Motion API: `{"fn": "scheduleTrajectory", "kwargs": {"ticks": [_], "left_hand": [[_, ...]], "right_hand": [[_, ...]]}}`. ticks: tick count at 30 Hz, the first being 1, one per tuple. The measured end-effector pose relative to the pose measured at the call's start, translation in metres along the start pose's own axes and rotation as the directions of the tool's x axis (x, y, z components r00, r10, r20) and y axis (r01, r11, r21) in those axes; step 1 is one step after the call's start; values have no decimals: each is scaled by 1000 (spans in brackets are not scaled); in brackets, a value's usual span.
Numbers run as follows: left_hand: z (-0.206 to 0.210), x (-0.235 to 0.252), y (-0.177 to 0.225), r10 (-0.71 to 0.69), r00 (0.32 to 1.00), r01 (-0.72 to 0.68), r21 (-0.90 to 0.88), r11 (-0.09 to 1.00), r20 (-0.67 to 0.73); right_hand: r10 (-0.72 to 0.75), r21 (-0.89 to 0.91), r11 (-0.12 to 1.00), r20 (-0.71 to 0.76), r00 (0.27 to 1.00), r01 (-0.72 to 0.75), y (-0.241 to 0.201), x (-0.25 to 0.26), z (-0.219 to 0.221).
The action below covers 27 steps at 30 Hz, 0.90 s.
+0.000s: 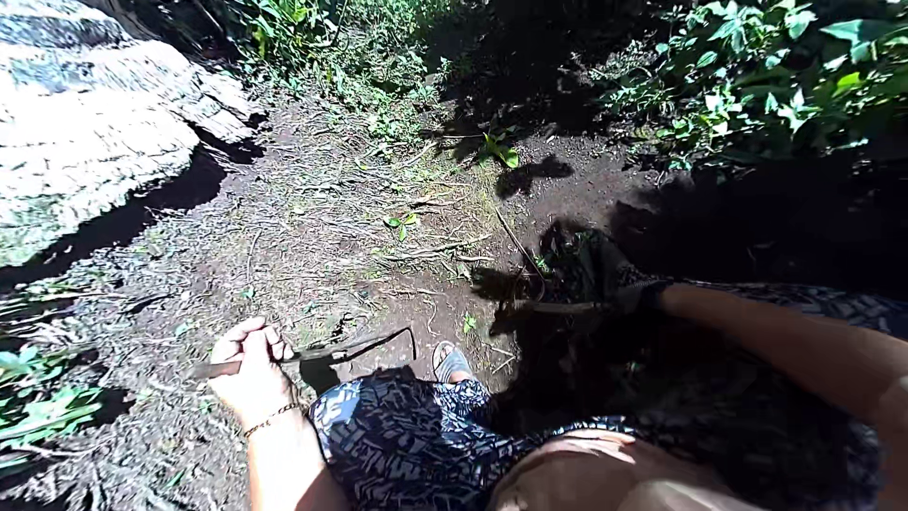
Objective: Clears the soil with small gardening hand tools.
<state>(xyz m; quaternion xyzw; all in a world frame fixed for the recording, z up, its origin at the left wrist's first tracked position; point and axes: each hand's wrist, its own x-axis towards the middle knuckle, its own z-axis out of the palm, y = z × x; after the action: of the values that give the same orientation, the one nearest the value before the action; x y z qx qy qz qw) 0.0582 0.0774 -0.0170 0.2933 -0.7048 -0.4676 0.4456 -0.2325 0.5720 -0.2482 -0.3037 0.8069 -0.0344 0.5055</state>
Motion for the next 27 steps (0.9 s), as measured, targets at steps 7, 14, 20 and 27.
{"fn": "scheduleTrajectory", "kwargs": {"ticks": [7,14,20,27], "left_hand": [[-16,-4,2,-40,993,37,-34,999,-108],[-32,-10,-9,-50,993,46,-36,998,-103],[-60,-12,-20,-85,983,72,-85,994,-163],[-36,-7,-12,-110,976,93,-98,991,-188]], "right_hand": [[250,674,733,-392,885,91,-120,-17,-42],[230,640,750,-16,973,-167,-286,32,48],[294,651,747,-141,945,-135,-200,21,24],[444,671,721,-257,859,-172,-244,34,1]]}}
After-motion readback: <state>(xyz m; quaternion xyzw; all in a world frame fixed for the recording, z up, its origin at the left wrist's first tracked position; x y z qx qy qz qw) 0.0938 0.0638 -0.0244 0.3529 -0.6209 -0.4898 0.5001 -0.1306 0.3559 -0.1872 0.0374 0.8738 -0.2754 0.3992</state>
